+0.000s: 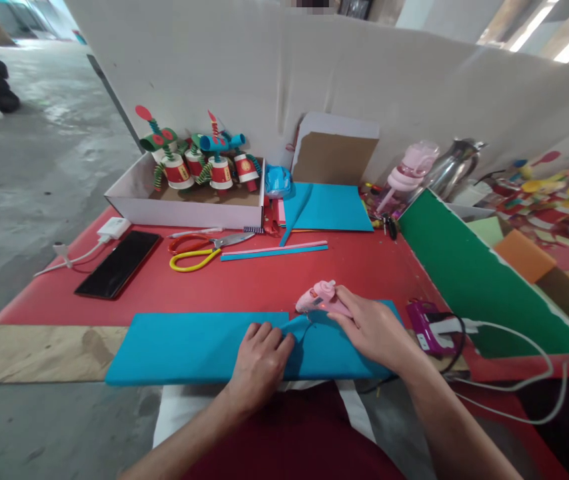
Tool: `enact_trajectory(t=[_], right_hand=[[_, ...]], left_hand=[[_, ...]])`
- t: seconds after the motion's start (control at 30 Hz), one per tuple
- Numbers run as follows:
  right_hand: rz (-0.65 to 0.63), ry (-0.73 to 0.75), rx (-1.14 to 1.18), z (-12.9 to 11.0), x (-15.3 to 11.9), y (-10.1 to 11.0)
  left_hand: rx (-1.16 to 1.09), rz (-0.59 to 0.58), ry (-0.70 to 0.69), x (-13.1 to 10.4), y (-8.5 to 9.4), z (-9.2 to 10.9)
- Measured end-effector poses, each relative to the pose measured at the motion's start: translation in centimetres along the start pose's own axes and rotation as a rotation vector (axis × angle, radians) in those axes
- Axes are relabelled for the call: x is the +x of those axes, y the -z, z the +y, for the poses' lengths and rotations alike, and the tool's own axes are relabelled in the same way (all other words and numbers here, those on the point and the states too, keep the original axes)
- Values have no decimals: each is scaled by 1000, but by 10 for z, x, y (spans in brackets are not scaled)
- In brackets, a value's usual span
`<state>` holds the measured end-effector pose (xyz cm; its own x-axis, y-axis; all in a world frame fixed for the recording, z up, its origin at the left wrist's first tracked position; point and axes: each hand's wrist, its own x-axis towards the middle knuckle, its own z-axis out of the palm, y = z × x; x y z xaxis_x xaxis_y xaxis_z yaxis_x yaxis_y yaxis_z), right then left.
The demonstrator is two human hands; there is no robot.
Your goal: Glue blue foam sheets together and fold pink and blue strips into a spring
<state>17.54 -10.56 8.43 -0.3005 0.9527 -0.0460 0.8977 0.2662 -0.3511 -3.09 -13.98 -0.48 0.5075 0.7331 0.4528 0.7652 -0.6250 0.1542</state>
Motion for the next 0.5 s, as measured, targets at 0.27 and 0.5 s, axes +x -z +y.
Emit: enact_trajectory(t=[0.27,0.5], right_hand=[[36,-49,-42,2,-2,4],[-23,-21,31,-9,9,2]], left_hand=[[6,-30,3,-1,0,0],[6,-25,6,-1,1,0]])
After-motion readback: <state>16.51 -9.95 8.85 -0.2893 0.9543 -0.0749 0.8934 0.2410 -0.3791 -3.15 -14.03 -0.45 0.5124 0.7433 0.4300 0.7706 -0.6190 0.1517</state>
